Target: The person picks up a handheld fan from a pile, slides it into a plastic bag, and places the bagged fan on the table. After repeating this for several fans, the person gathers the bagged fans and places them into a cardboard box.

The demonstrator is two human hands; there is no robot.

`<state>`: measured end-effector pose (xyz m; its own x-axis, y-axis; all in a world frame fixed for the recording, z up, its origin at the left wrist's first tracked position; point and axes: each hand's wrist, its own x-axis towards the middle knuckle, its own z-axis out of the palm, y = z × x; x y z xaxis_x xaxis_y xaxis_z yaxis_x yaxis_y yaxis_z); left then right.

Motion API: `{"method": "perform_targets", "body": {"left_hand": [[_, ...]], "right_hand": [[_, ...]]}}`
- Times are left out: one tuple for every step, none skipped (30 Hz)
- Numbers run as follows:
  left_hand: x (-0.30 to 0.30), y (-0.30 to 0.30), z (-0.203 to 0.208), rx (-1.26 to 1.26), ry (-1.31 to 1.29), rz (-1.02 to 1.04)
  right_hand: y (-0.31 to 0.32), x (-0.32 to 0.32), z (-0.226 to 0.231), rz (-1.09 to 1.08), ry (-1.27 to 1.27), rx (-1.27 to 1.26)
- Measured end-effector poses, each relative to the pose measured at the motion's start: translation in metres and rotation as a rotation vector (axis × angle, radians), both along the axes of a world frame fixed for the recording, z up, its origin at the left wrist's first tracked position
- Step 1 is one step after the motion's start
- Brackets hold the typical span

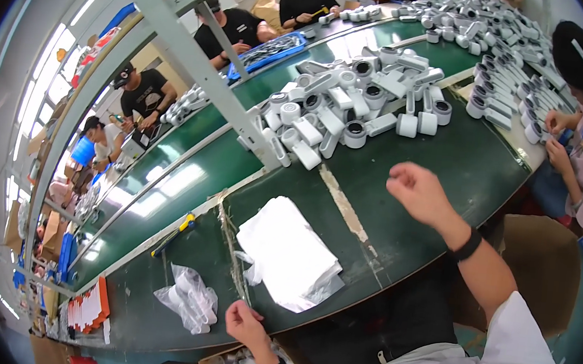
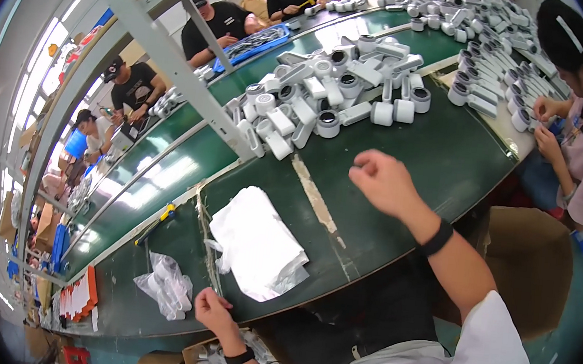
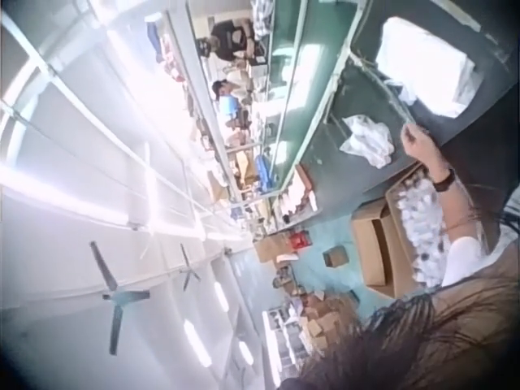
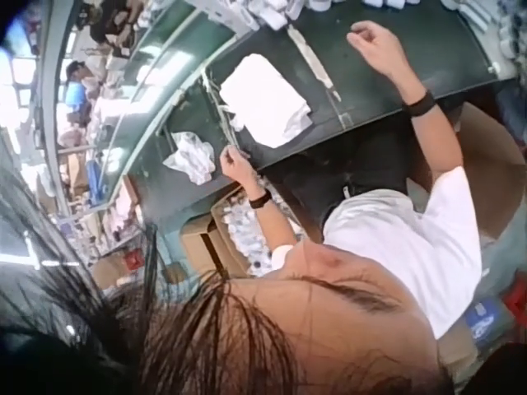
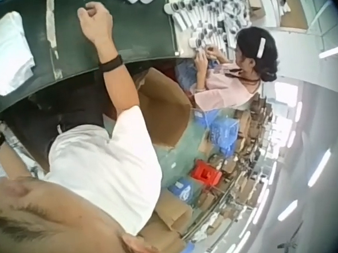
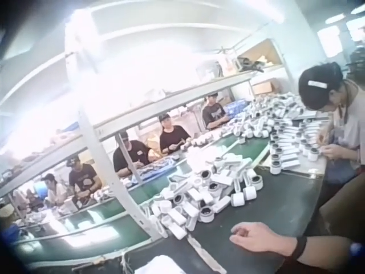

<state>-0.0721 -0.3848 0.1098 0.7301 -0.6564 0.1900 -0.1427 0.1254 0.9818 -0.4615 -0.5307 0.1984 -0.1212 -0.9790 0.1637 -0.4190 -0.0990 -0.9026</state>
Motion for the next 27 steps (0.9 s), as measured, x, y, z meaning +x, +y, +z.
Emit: {"method": "perform_targets", "body": {"left_hand": [[-0.005,-0.005,-0.008,0.039,-0.088,0.050],[-0.007,-0.009,-0.014,0.076,-0.177,0.100],[-0.007,-0.010,-0.017,0.077,-0.172,0.078],[-0.004,-0.009,-0.018,0.093,-0.154,0.079],[-0.005,-0.009,-0.017,0.107,-0.135,0.083],[-0.007,-0.009,-0.015,0.109,-0.130,0.077],[-0.008,-0.006,-0.009,0.130,-0.121,0.071],[-0.007,-0.004,-0.008,0.151,-0.113,0.065],[-0.005,-0.004,-0.010,0.158,-0.112,0.074],[-0.003,-0.004,-0.012,0.156,-0.136,0.082],[-0.002,-0.003,-0.013,0.155,-0.161,0.089],[-0.003,-0.003,-0.014,0.160,-0.160,0.099],[-0.003,-0.003,-0.012,0.163,-0.143,0.098],[-0.004,-0.003,-0.010,0.166,-0.127,0.097],[-0.006,-0.004,-0.009,0.153,-0.115,0.092],[-0.008,-0.005,-0.007,0.141,-0.107,0.088],[-0.009,-0.007,-0.008,0.117,-0.113,0.084],[-0.009,-0.007,-0.009,0.133,-0.115,0.085],[-0.010,-0.006,-0.009,0.133,-0.108,0.088],[-0.011,-0.006,-0.009,0.133,-0.101,0.088],[-0.010,-0.007,-0.010,0.131,-0.124,0.092],[-0.009,-0.006,-0.010,0.138,-0.128,0.102],[-0.009,-0.005,-0.009,0.137,-0.126,0.101],[-0.008,-0.005,-0.009,0.134,-0.124,0.097],[-0.008,-0.005,-0.010,0.126,-0.128,0.089],[-0.009,-0.005,-0.010,0.125,-0.128,0.090],[-0.010,-0.006,-0.010,0.119,-0.125,0.091]], "right_hand": [[-0.017,-0.011,0.000,-0.112,0.078,-0.012],[-0.033,-0.026,-0.002,-0.200,0.177,-0.035],[-0.052,-0.046,-0.011,-0.249,0.244,-0.028],[-0.065,-0.057,-0.010,-0.298,0.321,0.043],[-0.078,-0.069,-0.016,-0.338,0.388,0.017],[-0.089,-0.079,-0.023,-0.377,0.454,-0.010],[-0.096,-0.075,-0.021,-0.368,0.456,-0.007],[-0.104,-0.068,-0.021,-0.285,0.492,-0.039],[-0.111,-0.060,-0.022,-0.202,0.525,-0.071],[-0.119,-0.053,-0.025,-0.193,0.528,-0.070],[-0.128,-0.044,-0.029,-0.138,0.666,-0.155],[-0.137,-0.035,-0.033,-0.080,0.801,-0.243],[-0.143,-0.023,-0.025,-0.016,0.841,-0.106],[-0.152,-0.019,-0.029,0.003,0.835,-0.106],[-0.162,-0.016,-0.033,-0.030,0.982,-0.066],[-0.171,-0.013,-0.038,-0.063,1.126,-0.028],[-0.175,-0.012,-0.043,-0.086,1.178,-0.042],[-0.179,-0.013,-0.049,-0.088,1.221,-0.047],[-0.179,-0.011,-0.047,-0.058,1.223,-0.012],[-0.179,-0.008,-0.044,-0.030,1.226,0.023],[-0.183,-0.007,-0.049,-0.055,1.179,-0.025],[-0.180,0.000,-0.047,-0.042,1.175,-0.025],[-0.175,0.005,-0.043,-0.021,1.195,-0.018],[-0.172,0.009,-0.039,-0.002,1.216,-0.010],[-0.170,0.009,-0.041,-0.001,1.217,-0.048],[-0.166,0.008,-0.041,-0.001,1.217,-0.049],[-0.161,0.006,-0.041,0.008,1.228,-0.124]]}}
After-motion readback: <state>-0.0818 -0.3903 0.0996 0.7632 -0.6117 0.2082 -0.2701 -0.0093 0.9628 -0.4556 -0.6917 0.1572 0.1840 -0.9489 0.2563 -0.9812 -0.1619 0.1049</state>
